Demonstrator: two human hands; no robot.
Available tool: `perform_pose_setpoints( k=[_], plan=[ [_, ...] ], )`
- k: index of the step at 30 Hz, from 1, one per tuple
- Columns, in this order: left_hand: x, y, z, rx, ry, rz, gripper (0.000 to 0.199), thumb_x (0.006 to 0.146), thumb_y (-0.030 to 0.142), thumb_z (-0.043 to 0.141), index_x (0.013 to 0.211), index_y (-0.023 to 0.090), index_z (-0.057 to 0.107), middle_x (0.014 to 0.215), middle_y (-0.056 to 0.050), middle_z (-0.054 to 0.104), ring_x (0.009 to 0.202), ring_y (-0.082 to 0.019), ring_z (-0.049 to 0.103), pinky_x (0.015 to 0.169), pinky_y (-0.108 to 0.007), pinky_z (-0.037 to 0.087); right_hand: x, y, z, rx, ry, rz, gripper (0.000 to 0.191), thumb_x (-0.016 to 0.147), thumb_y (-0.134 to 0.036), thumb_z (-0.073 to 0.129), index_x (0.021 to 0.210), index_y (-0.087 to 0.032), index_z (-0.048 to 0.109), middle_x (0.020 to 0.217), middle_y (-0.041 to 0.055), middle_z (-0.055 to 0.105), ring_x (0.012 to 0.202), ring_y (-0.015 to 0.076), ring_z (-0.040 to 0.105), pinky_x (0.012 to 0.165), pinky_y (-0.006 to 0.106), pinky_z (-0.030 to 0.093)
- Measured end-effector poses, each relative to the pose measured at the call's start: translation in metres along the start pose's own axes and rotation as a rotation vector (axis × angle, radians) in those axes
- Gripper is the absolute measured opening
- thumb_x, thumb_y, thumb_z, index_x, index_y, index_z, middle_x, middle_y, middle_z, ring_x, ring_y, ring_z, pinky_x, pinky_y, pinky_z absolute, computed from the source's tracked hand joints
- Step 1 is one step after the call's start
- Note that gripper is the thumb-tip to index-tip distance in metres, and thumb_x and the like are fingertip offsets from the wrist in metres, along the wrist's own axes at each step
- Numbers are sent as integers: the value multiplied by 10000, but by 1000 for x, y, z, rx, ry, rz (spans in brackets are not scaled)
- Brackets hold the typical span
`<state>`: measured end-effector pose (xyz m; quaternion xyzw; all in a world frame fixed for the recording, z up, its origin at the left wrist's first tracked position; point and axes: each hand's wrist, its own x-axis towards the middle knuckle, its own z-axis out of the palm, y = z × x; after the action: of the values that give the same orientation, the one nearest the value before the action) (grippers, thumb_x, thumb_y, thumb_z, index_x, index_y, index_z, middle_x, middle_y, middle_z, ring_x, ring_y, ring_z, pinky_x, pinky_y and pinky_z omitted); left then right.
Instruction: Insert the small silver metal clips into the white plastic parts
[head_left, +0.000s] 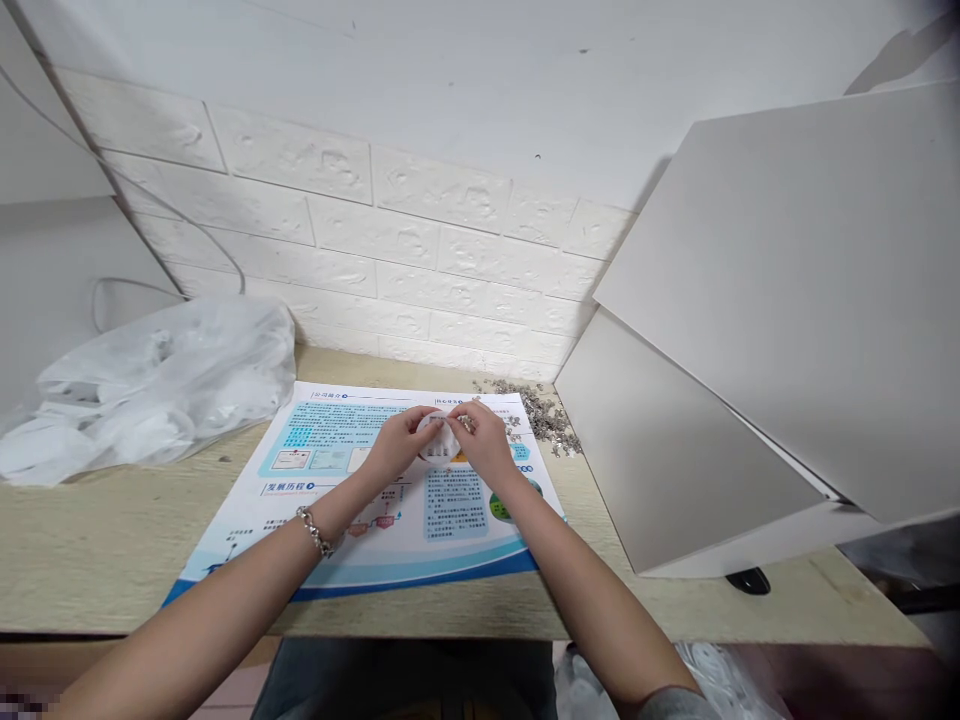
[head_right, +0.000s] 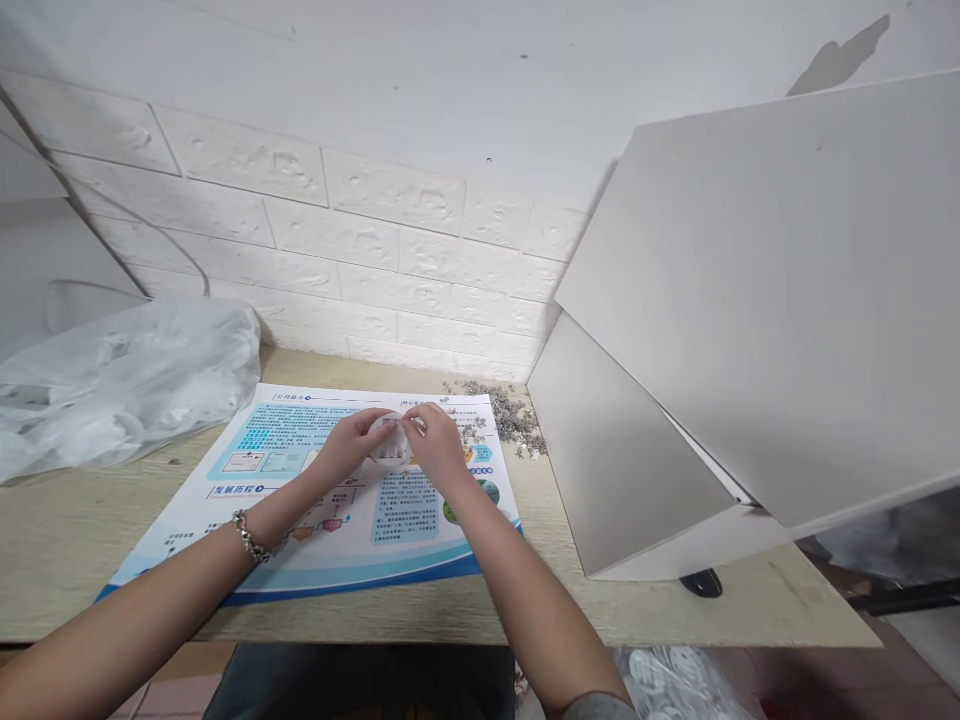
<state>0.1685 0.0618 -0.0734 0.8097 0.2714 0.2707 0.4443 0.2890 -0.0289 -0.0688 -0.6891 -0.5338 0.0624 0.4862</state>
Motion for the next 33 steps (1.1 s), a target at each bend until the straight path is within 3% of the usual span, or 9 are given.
perform_pose_setpoints(
  k=[8, 13, 15, 18, 20, 24, 28, 33],
  plan=[
    [0, 0, 0, 0, 11, 14, 290, 774, 408, 476, 883, 195, 640, 859, -31, 670, 767, -185, 588, 647, -263, 416, 5, 5, 0, 192, -15, 233, 136, 681, -317, 550, 714, -191, 586, 713, -3, 604, 633, 130, 537, 559, 241, 413],
    [0, 2, 1, 32, 4, 5, 249, 756, 369, 492, 844, 187, 636, 802, -30, 661, 732, -181, 582, 639, -276, 424, 7, 7, -2, 302, -76, 343, 156, 626, -309, 625, 698, -176, 588, 710, 7, 613, 639, 135, 556, 579, 249, 427],
    [-1, 6, 3, -19, -21, -52, 241, 745, 362, 499, 836, 176, 623, 781, -32, 645, 695, -174, 578, 593, -274, 438, 7, 6, -4, 259, -63, 308, 154, 657, -327, 610, 698, -179, 595, 724, 17, 617, 673, 148, 563, 612, 264, 431],
    [-4, 13, 6, -190, -113, -236, 259, 747, 367, 493, 867, 160, 593, 726, -34, 609, 596, -154, 556, 466, -252, 440, 5, 1, -6, 147, 132, 137, 250, 790, -391, 466, 736, -188, 602, 822, 43, 618, 792, 162, 559, 708, 288, 423],
    [-6, 17, 7, -309, -163, -330, 276, 758, 377, 499, 905, 157, 577, 702, -29, 585, 572, -136, 539, 430, -231, 436, 4, -3, -7, 147, 244, 79, 384, 858, -441, 329, 729, -188, 587, 784, 45, 596, 749, 151, 550, 683, 278, 418],
    [-8, 20, 5, -529, -290, -395, 341, 763, 374, 550, 1044, 181, 555, 730, -21, 580, 567, -94, 519, 456, -188, 440, 2, -7, -4, 262, 151, 206, 505, 849, -559, 270, 584, -193, 495, 474, -15, 421, 453, 113, 423, 486, 245, 352],
    [-9, 23, 1, -640, -410, -433, 403, 727, 281, 620, 1111, 180, 549, 754, -16, 601, 584, -77, 532, 491, -164, 443, 3, -9, 0, 258, 102, 231, 490, 801, -595, 369, 544, -190, 467, 421, -39, 384, 429, 103, 404, 489, 234, 341],
    [-10, 25, 1, -682, -441, -459, 382, 704, 257, 650, 1073, 177, 588, 723, 10, 598, 567, -57, 520, 499, -146, 431, 3, -8, 2, 230, 100, 228, 478, 804, -581, 379, 548, -187, 469, 427, -44, 401, 427, 97, 397, 483, 225, 326]
  ],
)
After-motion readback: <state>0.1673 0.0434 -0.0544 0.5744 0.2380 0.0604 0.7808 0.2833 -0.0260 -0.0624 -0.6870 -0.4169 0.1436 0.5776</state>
